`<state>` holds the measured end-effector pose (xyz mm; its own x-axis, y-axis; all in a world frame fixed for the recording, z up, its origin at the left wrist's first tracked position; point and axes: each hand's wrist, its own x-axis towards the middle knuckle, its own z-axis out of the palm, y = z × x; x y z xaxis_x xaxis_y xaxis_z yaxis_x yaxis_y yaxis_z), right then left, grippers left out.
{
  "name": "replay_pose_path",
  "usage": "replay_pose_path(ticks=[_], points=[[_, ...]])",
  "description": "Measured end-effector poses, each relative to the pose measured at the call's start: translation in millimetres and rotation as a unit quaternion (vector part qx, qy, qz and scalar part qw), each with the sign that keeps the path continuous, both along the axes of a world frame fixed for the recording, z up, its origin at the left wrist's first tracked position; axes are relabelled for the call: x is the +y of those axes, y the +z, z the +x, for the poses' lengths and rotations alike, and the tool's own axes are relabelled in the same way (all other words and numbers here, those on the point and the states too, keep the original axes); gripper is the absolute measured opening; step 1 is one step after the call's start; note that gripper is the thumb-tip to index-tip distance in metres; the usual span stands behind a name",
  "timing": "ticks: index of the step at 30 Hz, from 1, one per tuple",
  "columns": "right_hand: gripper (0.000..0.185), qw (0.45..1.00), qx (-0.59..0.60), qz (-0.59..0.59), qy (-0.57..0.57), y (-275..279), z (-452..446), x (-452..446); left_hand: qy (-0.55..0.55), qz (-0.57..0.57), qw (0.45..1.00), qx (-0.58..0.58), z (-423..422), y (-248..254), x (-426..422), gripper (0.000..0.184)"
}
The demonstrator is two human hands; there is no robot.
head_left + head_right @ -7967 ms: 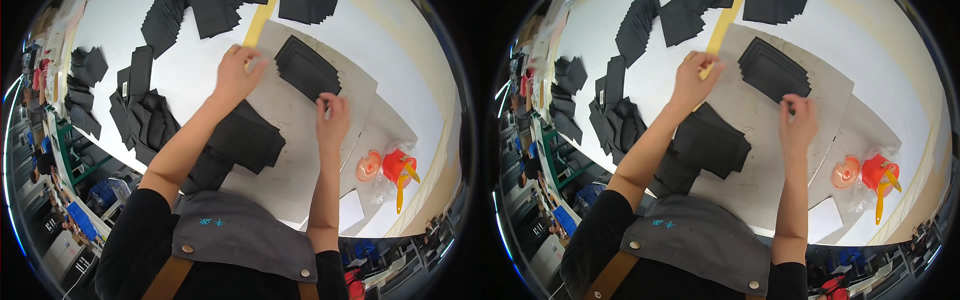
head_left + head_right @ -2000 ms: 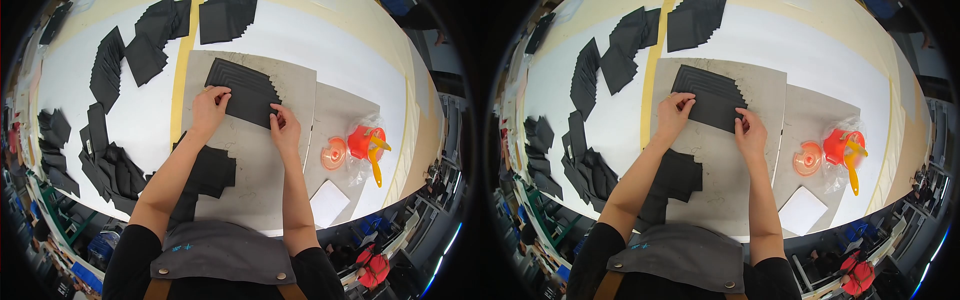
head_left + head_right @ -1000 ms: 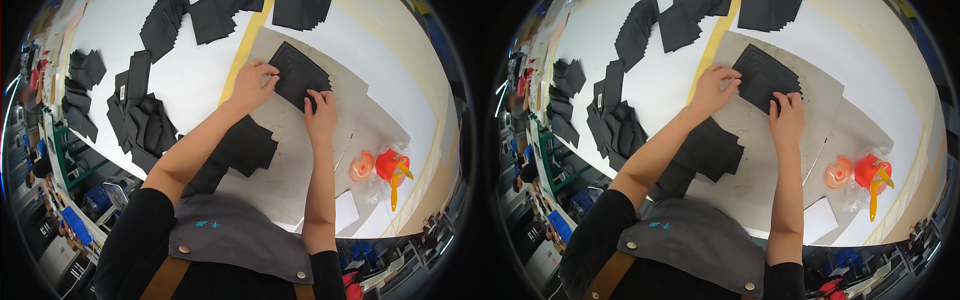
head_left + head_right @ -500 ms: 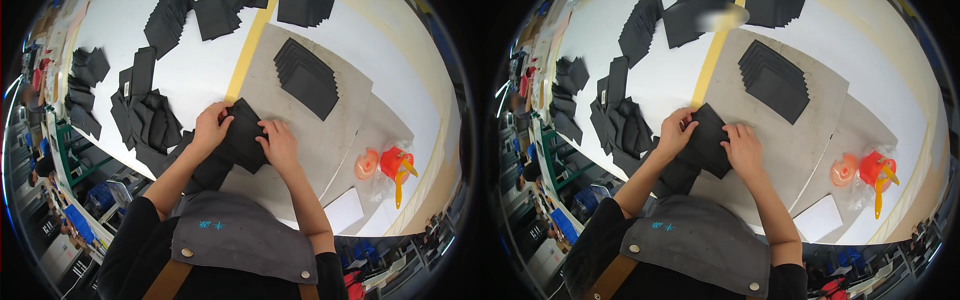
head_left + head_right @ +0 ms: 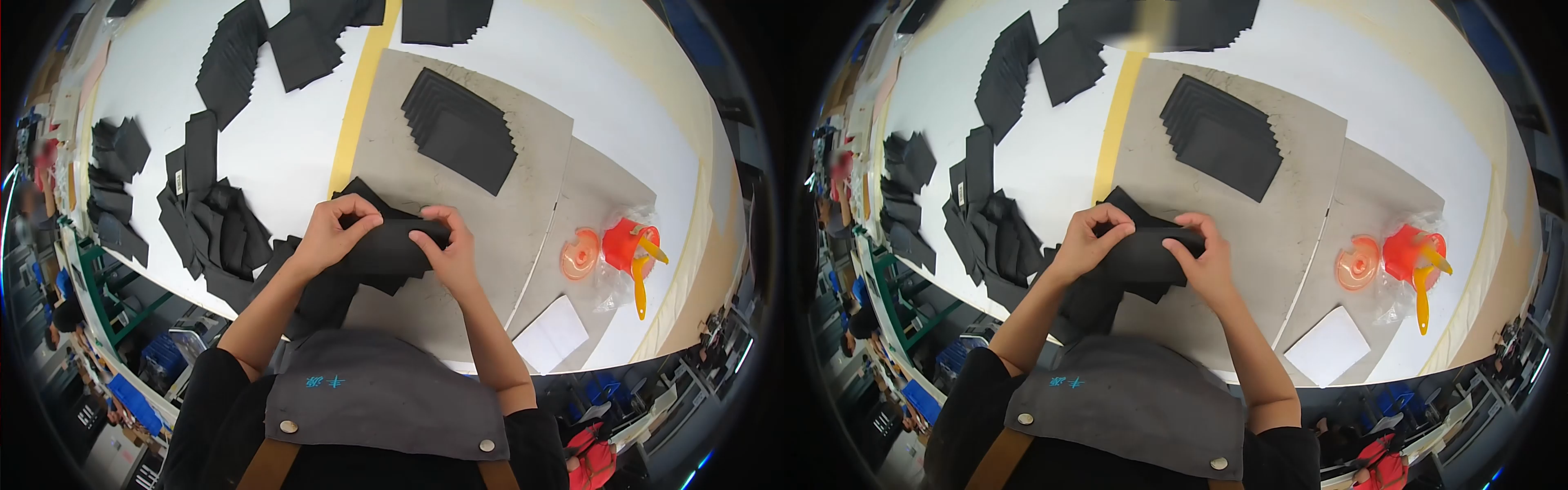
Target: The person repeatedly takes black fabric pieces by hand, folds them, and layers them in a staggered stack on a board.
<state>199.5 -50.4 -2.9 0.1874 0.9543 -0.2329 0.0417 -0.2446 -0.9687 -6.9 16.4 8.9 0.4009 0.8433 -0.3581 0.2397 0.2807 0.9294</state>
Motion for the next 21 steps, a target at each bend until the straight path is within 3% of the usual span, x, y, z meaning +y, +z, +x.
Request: replay_pose_path(ticks=[1, 3, 5, 7, 8, 9, 11, 12, 13, 15, 17, 19, 21], points=[[0.018, 1.0, -0.003, 0.002, -0.004, -1, 7, 1, -0.004, 0.002, 1.0, -0.003, 7, -3, 4, 0.006], [0.021, 0.962, 0.219, -0.165, 0.008, -6, 26, -1, 0.046, 0.004, 0.998, 0.041, 19, -7, 13, 0.005], [0.022, 0.961, 0.206, -0.185, 0.023, -10, 32, -7, 0.024, 0.036, 0.997, 0.066, 31, -4, 17, 0.014], [0.019, 0.978, 0.129, -0.152, 0.053, -6, 28, -12, -0.029, 0.239, 0.971, 0.02, 45, 2, 22, 0.029], [0.02, 0.982, 0.087, -0.148, 0.077, -1, 27, -14, -0.096, 0.277, 0.955, 0.047, 44, 11, 24, 0.042], [0.02, 0.982, 0.089, -0.148, 0.075, 5, 27, -12, -0.099, 0.277, 0.954, 0.047, 42, 13, 26, 0.042], [0.022, 0.993, -0.045, -0.065, 0.091, 13, 26, -10, -0.304, 0.055, 0.944, 0.111, 37, 14, 27, 0.043], [0.026, 0.995, -0.05, -0.056, 0.06, 11, 30, -8, -0.36, 0.092, 0.917, 0.146, 34, 10, 30, 0.039], [0.022, 0.996, -0.035, -0.079, 0.025, 13, 37, -4, -0.361, 0.092, 0.917, 0.146, 31, 9, 31, 0.039], [0.016, 0.996, 0.057, -0.064, -0.024, 4, 51, -2, -0.25, -0.188, 0.943, 0.113, 29, 13, 35, 0.034], [0.013, 0.993, 0.098, -0.056, -0.039, 1, 55, -1, -0.251, -0.195, 0.94, 0.122, 31, 20, 39, 0.026], [0.013, 0.994, 0.091, -0.046, -0.044, -1, 57, -1, -0.167, -0.071, 0.982, 0.051, 26, 1, 34, 0.024], [0.014, 0.995, 0.069, -0.058, -0.051, -1, 56, 1, -0.139, -0.044, 0.987, 0.06, 28, -5, 39, 0.019]])
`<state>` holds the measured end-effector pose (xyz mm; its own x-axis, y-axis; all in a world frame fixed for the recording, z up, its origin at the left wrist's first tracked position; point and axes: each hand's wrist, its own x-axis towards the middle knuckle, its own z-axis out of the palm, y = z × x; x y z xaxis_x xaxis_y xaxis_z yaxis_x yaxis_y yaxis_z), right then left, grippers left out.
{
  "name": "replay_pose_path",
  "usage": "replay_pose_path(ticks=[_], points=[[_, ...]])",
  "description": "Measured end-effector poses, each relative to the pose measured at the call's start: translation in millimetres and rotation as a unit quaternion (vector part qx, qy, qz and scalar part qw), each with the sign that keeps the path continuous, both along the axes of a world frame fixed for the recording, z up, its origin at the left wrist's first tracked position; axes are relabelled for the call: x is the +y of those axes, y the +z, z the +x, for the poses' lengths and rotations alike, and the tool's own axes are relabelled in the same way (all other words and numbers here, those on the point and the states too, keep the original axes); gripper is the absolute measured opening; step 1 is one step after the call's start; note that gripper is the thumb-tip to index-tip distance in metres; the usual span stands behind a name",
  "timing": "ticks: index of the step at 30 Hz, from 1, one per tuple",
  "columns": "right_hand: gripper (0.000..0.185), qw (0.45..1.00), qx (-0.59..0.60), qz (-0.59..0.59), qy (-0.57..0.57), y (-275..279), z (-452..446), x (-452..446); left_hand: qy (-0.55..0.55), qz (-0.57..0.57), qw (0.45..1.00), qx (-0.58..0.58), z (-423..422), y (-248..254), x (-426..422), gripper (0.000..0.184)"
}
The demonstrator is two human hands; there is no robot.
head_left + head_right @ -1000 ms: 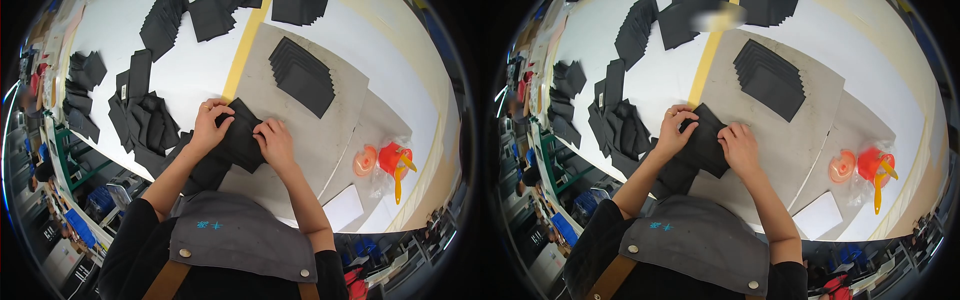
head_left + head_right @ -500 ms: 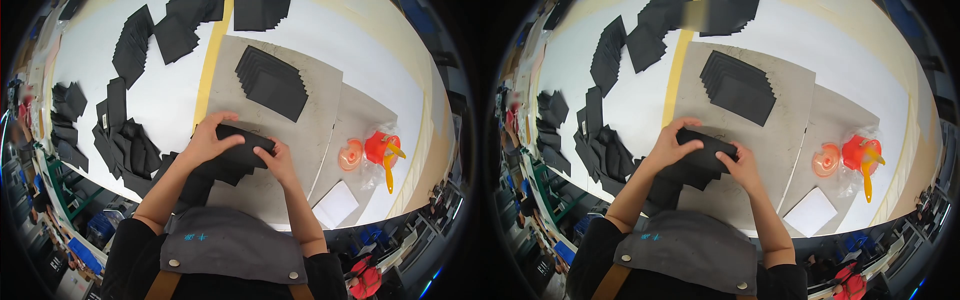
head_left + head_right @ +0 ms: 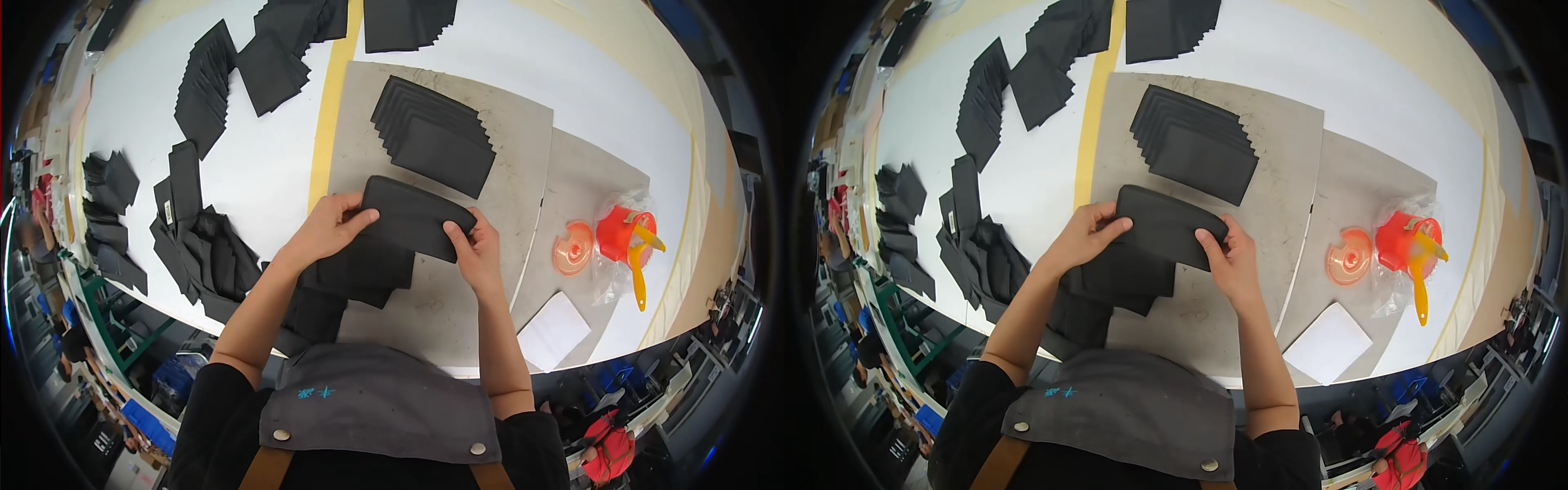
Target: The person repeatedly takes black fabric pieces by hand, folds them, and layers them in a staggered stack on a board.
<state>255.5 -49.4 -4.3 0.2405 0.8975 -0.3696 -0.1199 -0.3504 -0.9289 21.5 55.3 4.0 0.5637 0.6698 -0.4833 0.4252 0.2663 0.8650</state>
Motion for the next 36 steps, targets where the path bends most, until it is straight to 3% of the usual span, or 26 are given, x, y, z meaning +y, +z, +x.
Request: replay_pose_path(ticks=[2, 5, 7, 11, 14, 22, 36], points=[[0.016, 1.0, -0.021, -0.014, -0.005, -2, 1, 3, 0.045, 0.022, 0.997, 0.065, 6, 5, 8, 0.019], [0.032, 0.981, -0.189, -0.022, -0.029, -16, 9, 7, 0.126, 0.134, 0.983, 0.014, 28, -9, 11, 0.014], [0.034, 0.981, -0.185, 0.002, -0.063, -13, 14, 23, 0.186, 0.186, 0.965, -0.005, 46, -20, 17, 0.015], [0.042, 0.965, -0.239, 0.037, -0.105, -23, 34, 44, 0.224, 0.226, 0.947, -0.052, 74, -22, 29, 0.032], [0.046, 0.953, -0.273, 0.057, -0.121, -28, 41, 54, 0.193, 0.284, 0.939, -0.007, 83, -33, 33, 0.027], [0.015, 0.937, -0.341, 0.03, -0.064, -37, 50, 50, 0.156, 0.33, 0.93, 0.049, 86, -46, 31, 0.019], [0.014, 0.934, -0.352, 0.051, -0.035, -38, 54, 45, 0.152, 0.288, 0.945, 0.022, 85, -50, 31, 0.02]])
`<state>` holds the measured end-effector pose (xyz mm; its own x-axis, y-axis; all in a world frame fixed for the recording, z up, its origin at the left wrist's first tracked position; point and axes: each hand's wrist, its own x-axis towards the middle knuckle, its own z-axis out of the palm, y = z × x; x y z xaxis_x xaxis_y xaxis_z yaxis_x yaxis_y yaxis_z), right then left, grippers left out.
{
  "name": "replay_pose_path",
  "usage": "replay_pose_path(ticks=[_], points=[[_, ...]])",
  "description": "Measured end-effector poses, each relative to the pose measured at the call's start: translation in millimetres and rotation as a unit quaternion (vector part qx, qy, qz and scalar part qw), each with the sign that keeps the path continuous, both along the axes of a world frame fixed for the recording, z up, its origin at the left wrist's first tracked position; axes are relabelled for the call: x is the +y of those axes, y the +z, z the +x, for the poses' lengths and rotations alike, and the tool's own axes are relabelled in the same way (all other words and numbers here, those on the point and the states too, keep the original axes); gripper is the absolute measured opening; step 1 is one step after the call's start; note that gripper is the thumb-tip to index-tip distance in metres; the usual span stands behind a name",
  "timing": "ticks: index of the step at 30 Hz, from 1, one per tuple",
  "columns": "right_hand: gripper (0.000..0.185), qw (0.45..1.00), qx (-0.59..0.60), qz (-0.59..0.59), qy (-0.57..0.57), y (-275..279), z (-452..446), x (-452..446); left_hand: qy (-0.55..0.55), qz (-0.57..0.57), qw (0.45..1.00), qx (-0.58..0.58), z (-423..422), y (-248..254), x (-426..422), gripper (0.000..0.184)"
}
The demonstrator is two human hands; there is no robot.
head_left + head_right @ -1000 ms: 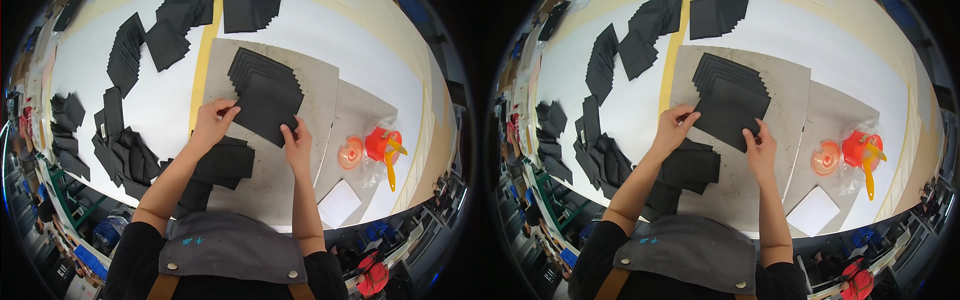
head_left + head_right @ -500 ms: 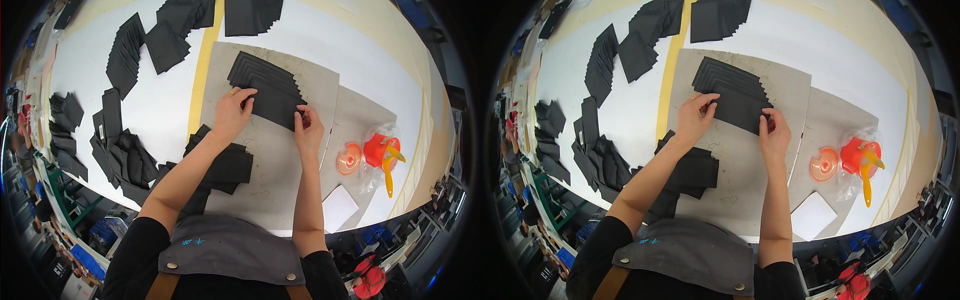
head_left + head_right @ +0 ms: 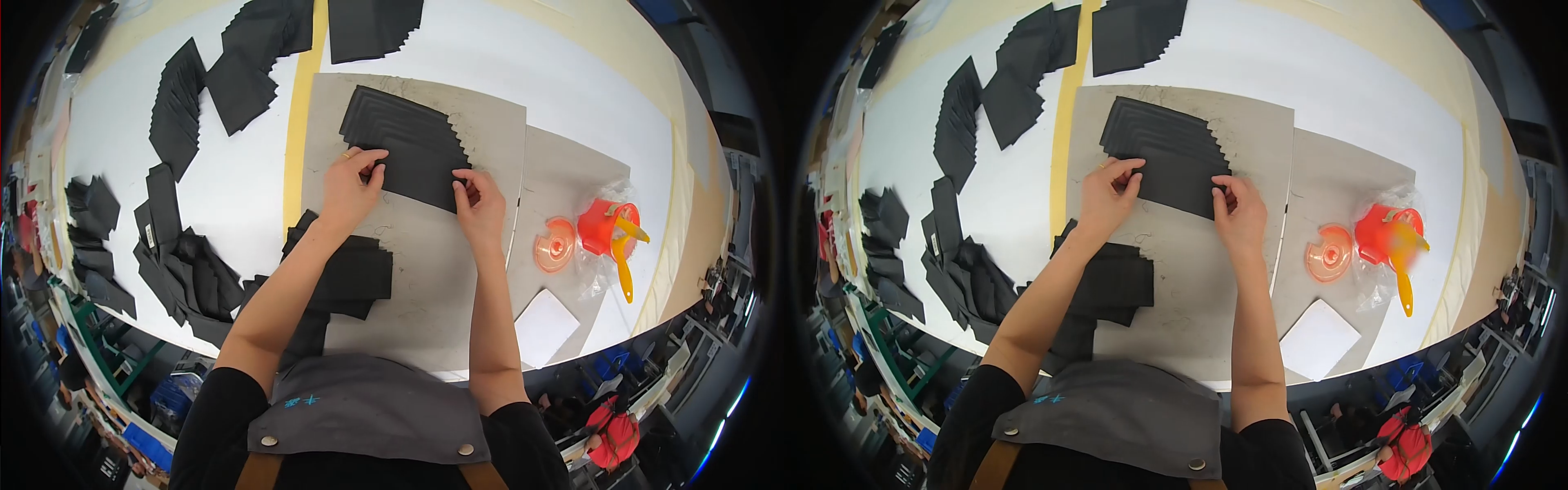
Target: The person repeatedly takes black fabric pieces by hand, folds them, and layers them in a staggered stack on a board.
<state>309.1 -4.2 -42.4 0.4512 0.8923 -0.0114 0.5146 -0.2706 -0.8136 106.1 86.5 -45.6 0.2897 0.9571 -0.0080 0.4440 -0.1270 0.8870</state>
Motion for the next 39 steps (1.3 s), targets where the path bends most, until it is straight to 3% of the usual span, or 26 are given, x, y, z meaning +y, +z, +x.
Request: replay_pose_path(ticks=[18, 24, 26, 27, 29, 33, 36, 39], points=[[0.016, 1.0, 0.009, -0.007, -0.011, -4, 1, 1, 0.006, 0.016, 1.0, -0.016, 1, -4, 0, 0.022], [0.014, 0.999, 0.008, -0.042, -0.006, 3, -1, 2, 0.003, 0.039, 0.999, 0.037, 1, -3, 0, 0.021], [0.016, 0.991, -0.121, -0.054, 0.0, 8, -6, 3, -0.014, 0.068, 0.994, 0.084, 2, -4, -1, 0.02], [0.016, 0.992, -0.114, -0.056, 0.009, 12, -9, 6, -0.006, 0.065, 0.994, 0.091, 3, -5, -1, 0.02], [0.018, 0.971, -0.236, 0.008, 0.025, 19, -17, 10, -0.001, 0.178, 0.976, 0.126, 4, -9, -2, 0.02], [0.019, 0.973, -0.214, -0.038, 0.07, 15, -23, 12, 0.005, 0.144, 0.978, 0.15, -8, 4, 1, 0.019], [0.019, 0.968, -0.235, -0.047, 0.077, 24, -30, 9, 0.036, 0.114, 0.991, 0.061, -29, 21, 5, 0.017], [0.019, 0.979, -0.124, -0.005, 0.163, 34, -54, -11, 0.046, 0.003, 0.996, 0.078, -76, 43, -11, 0.016]])
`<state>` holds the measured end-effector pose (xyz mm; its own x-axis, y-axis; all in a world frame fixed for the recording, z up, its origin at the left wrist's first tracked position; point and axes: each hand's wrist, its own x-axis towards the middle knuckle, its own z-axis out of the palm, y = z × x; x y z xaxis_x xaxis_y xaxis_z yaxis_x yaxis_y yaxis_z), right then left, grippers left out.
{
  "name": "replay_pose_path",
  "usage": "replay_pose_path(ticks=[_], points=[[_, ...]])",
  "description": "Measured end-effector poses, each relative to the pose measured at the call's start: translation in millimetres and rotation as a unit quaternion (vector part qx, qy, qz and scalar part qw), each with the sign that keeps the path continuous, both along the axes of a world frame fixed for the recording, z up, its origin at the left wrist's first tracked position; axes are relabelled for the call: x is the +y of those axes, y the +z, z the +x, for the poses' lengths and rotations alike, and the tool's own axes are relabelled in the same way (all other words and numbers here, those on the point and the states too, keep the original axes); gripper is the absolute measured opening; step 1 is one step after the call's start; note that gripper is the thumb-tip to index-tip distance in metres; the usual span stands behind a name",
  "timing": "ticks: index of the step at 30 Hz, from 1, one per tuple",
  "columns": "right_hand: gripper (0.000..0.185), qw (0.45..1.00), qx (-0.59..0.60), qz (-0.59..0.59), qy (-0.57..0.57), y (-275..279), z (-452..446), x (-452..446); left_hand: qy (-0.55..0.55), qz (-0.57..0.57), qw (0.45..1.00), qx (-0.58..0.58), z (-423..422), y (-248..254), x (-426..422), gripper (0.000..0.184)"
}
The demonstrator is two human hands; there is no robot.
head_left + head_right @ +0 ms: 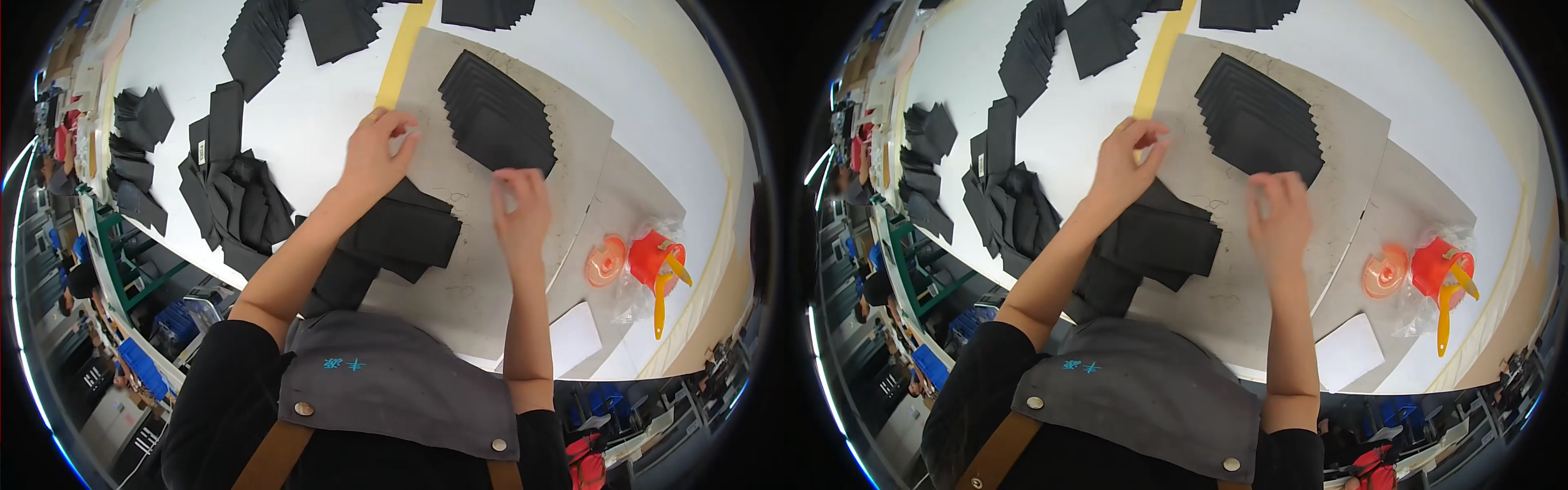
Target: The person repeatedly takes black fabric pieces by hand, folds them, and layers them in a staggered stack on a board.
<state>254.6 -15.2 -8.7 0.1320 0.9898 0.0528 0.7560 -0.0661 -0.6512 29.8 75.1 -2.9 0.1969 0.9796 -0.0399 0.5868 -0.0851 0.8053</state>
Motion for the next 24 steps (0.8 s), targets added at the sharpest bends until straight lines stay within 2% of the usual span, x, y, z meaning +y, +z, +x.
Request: replay_pose_path(ticks=[2, 3, 4, 5, 7, 9, 12, 14, 15, 16, 17, 18, 19, 20, 21, 22, 23, 24], points=[[0.023, 0.994, 0.034, -0.015, 0.1, 2, -27, -19, -0.007, -0.025, 1.0, 0.016, -29, 7, -18, 0.018], [0.026, 0.988, 0.056, -0.031, 0.144, 3, -41, -26, -0.053, -0.037, 0.997, 0.049, -42, 8, -30, 0.021], [0.026, 0.988, 0.055, -0.032, 0.142, 0, -50, -30, -0.099, -0.049, 0.991, 0.08, -50, 9, -40, 0.024], [0.031, 0.985, 0.036, -0.041, 0.165, -3, -57, -33, -0.1, -0.049, 0.991, 0.079, -54, 10, -49, 0.024], [0.036, 0.981, 0.015, -0.05, 0.186, -2, -63, -34, -0.15, -0.026, 0.972, 0.181, -58, 13, -63, 0.027], [0.045, 0.975, -0.001, -0.122, 0.187, 3, -63, -29, -0.164, -0.069, 0.966, 0.187, -62, 12, -66, 0.026], [0.046, 0.973, -0.021, -0.108, 0.204, 8, -62, -25, -0.204, -0.012, 0.959, 0.195, -64, 11, -66, 0.022], [0.045, 0.975, -0.022, -0.082, 0.205, 5, -62, -24, -0.252, 0.077, 0.955, 0.135, -63, 17, -62, 0.017], [0.045, 0.976, -0.016, -0.059, 0.209, 3, -61, -25, -0.255, 0.08, 0.954, 0.132, -60, 19, -62, 0.017], [0.037, 0.976, -0.007, -0.043, 0.212, 1, -58, -25, -0.199, -0.036, 0.979, 0.016, -59, 21, -63, 0.014], [0.037, 0.977, -0.009, -0.041, 0.21, -2, -54, -27, -0.136, -0.151, 0.974, -0.1, -57, 24, -64, 0.01], [0.033, 0.981, 0.026, -0.062, 0.181, -4, -51, -30, -0.101, -0.204, 0.971, -0.067, -57, 30, -62, 0.007], [0.028, 0.983, 0.061, -0.082, 0.151, -6, -46, -33, -0.102, -0.203, 0.972, -0.067, -56, 25, -61, 0.007], [0.028, 0.984, 0.06, -0.08, 0.149, -4, -40, -35, -0.044, -0.234, 0.966, -0.103, -53, 16, -60, 0.008], [0.021, 0.964, 0.18, -0.184, 0.067, 2, -33, -36, 0.013, -0.264, 0.954, -0.139, -47, 13, -57, 0.009], [0.017, 0.913, 0.294, -0.28, -0.018, 5, -26, -36, -0.005, -0.259, 0.953, -0.154, -40, 10, -54, 0.016], [0.017, 0.915, 0.292, -0.279, -0.02, 2, -18, -37, -0.007, -0.259, 0.953, -0.157, -30, 9, -50, 0.016], [0.016, 0.912, 0.341, -0.219, -0.057, -3, -9, -39, -0.025, -0.275, 0.939, -0.204, -17, 8, -46, 0.02]])
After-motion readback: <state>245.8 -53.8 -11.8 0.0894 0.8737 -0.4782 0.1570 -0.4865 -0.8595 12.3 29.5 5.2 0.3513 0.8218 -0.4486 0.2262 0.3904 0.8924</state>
